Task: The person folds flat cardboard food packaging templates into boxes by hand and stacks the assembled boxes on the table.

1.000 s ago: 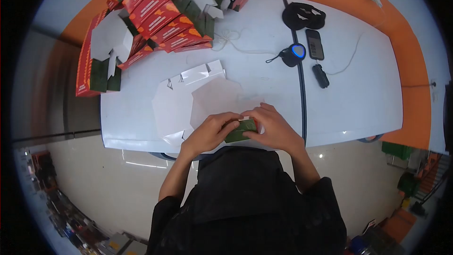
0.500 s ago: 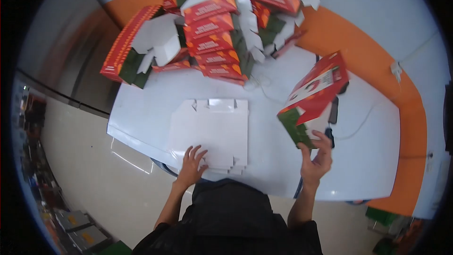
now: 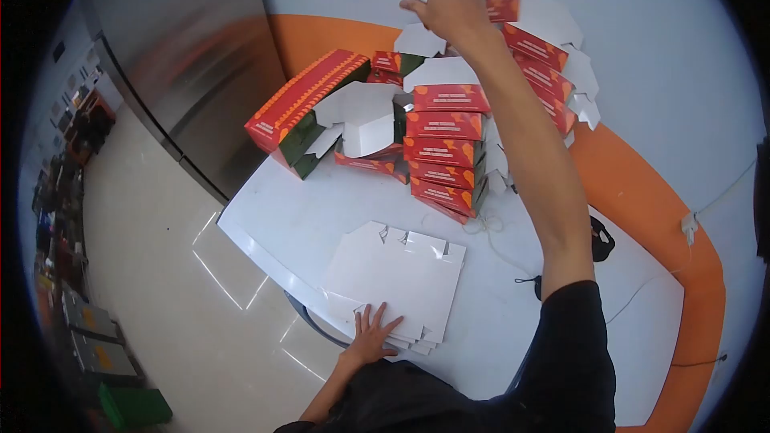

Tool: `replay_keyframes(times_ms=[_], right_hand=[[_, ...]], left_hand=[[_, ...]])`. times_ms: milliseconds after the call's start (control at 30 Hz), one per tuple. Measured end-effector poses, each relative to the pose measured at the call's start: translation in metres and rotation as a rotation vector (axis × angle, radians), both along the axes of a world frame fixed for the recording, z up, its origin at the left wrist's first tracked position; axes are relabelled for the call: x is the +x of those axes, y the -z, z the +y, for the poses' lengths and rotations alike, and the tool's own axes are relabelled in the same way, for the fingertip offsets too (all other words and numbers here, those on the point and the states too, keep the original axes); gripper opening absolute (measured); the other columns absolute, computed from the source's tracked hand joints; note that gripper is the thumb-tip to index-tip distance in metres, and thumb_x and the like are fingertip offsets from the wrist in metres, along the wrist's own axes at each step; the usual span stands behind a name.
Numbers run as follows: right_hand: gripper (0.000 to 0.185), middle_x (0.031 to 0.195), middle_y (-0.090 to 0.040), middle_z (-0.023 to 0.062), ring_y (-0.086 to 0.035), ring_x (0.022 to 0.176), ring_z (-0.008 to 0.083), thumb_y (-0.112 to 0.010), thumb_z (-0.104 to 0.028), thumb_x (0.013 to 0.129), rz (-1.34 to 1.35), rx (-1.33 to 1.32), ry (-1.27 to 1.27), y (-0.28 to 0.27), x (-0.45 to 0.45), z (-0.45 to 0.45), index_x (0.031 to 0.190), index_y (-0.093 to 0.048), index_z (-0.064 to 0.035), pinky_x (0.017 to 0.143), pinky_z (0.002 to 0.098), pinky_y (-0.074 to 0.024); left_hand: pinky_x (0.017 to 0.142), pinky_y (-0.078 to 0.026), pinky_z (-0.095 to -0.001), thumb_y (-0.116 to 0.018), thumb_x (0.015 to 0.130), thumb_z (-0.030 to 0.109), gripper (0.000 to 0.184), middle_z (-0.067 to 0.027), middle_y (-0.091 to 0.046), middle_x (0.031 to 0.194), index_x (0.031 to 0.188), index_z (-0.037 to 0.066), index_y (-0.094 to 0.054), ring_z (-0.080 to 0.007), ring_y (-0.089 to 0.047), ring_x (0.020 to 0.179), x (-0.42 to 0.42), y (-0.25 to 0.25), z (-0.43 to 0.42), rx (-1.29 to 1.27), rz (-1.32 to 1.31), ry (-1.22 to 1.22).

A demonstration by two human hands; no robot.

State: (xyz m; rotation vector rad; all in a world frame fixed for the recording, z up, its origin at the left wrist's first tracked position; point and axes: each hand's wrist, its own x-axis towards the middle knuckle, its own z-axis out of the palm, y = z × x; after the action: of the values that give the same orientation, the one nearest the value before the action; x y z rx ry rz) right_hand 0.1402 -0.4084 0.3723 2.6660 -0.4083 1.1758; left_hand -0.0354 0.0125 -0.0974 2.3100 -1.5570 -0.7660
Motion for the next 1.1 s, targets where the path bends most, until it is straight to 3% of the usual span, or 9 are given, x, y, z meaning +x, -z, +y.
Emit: replay_keyframes(times_ms=[67,167,400,500,600,767,833,933,1100], right_hand=[[0.052,0.109,-0.075,0.0216,-0.071,0.105,0.0377,-0.073,-0.046,0.093,0.067,0.076,-0.045,0.010,0.026,0.004,0.122,-0.072,-0.0029,0.099,0.0459,-0.0531],[0.048,0.111,-0.074,0.0206,-0.069,0.107,0.0389,-0.072,-0.042,0.094,-0.229,0.122,-0.338,0.031,0.018,0.025,0.120,-0.072,-0.0013,0.098,0.0490,-0.0524],[0.045,0.122,-0.073,0.0148,-0.071,0.110,0.0227,-0.074,-0.022,0.094,-0.112,0.679,-0.504,0.084,-0.124,0.064,0.133,-0.065,-0.0013,0.097,0.0354,-0.0536],[0.050,0.122,-0.074,0.0121,-0.071,0.106,0.0193,-0.075,-0.014,0.094,0.094,0.846,-0.497,0.159,-0.200,0.063,0.140,-0.060,-0.0014,0.096,0.0351,-0.0540],[0.053,0.120,-0.074,0.0119,-0.070,0.103,0.0162,-0.073,-0.008,0.095,0.173,1.094,-0.424,0.229,-0.266,0.079,0.144,-0.055,0.0002,0.096,0.0330,-0.0536],[0.048,0.117,-0.072,0.0092,-0.066,0.105,0.0134,-0.071,-0.002,0.096,-0.204,1.646,-0.242,0.355,-0.346,0.134,0.142,-0.056,0.0002,0.093,0.0274,-0.0545],[0.046,0.120,-0.070,0.0093,-0.066,0.106,0.0142,-0.075,-0.003,0.094,-0.062,1.550,-0.136,0.412,-0.365,0.167,0.138,-0.060,-0.0014,0.090,0.0301,-0.0563],[0.061,0.132,-0.065,0.0182,-0.062,0.122,0.0309,-0.082,-0.025,0.090,0.279,1.434,-0.100,0.425,-0.366,0.219,0.140,-0.058,-0.0011,0.104,0.0411,-0.0498],[0.074,0.143,-0.056,0.0231,-0.051,0.134,0.0413,-0.083,-0.042,0.086,0.543,1.249,-0.044,0.436,-0.367,0.249,0.141,-0.057,-0.0015,0.114,0.0480,-0.0416]], left_hand=[[0.120,-0.012,-0.0749,-0.085,0.079,0.047,0.090,-0.0150,-0.015,0.172,0.158,0.035,-0.043,-0.0549,-0.012,0.153,-0.004,0.000,0.000,-0.035,-0.059,-0.021],[0.119,-0.017,-0.0738,-0.080,0.085,0.043,0.069,-0.0070,-0.032,0.167,0.149,0.033,-0.056,-0.0453,-0.024,0.151,-0.005,-0.006,0.002,-0.122,-0.094,-0.054],[0.114,-0.037,-0.0565,-0.071,0.094,0.027,0.029,-0.0038,-0.070,0.132,0.121,0.016,-0.075,-0.0237,-0.055,0.134,0.015,0.017,-0.001,-0.494,-0.154,0.168],[0.106,-0.047,-0.0439,-0.071,0.093,0.023,0.026,-0.0067,-0.072,0.124,0.116,0.011,-0.075,-0.0233,-0.062,0.123,0.025,0.021,-0.011,-0.444,-0.024,0.254],[0.099,-0.050,-0.0411,-0.067,0.096,0.022,0.023,-0.0068,-0.072,0.116,0.112,0.008,-0.074,-0.0221,-0.065,0.117,0.038,0.005,-0.019,-0.360,0.062,0.363],[0.104,-0.047,-0.0453,-0.070,0.094,0.025,0.034,-0.0103,-0.067,0.130,0.123,0.007,-0.071,-0.0292,-0.058,0.126,0.044,0.002,-0.023,-0.407,0.010,0.477],[0.107,-0.045,-0.0470,-0.071,0.093,0.026,0.039,-0.0113,-0.063,0.136,0.127,0.007,-0.069,-0.0323,-0.054,0.130,0.040,0.010,-0.019,-0.450,-0.038,0.481],[0.110,-0.043,-0.0482,-0.072,0.093,0.028,0.044,-0.0121,-0.061,0.140,0.132,0.008,-0.067,-0.0344,-0.051,0.135,0.045,0.014,-0.018,-0.367,-0.034,0.546],[0.106,-0.049,-0.0447,-0.070,0.098,0.031,0.041,-0.0168,-0.069,0.129,0.128,0.004,-0.070,-0.0333,-0.062,0.125,0.093,-0.032,-0.047,-0.017,0.438,0.587]])
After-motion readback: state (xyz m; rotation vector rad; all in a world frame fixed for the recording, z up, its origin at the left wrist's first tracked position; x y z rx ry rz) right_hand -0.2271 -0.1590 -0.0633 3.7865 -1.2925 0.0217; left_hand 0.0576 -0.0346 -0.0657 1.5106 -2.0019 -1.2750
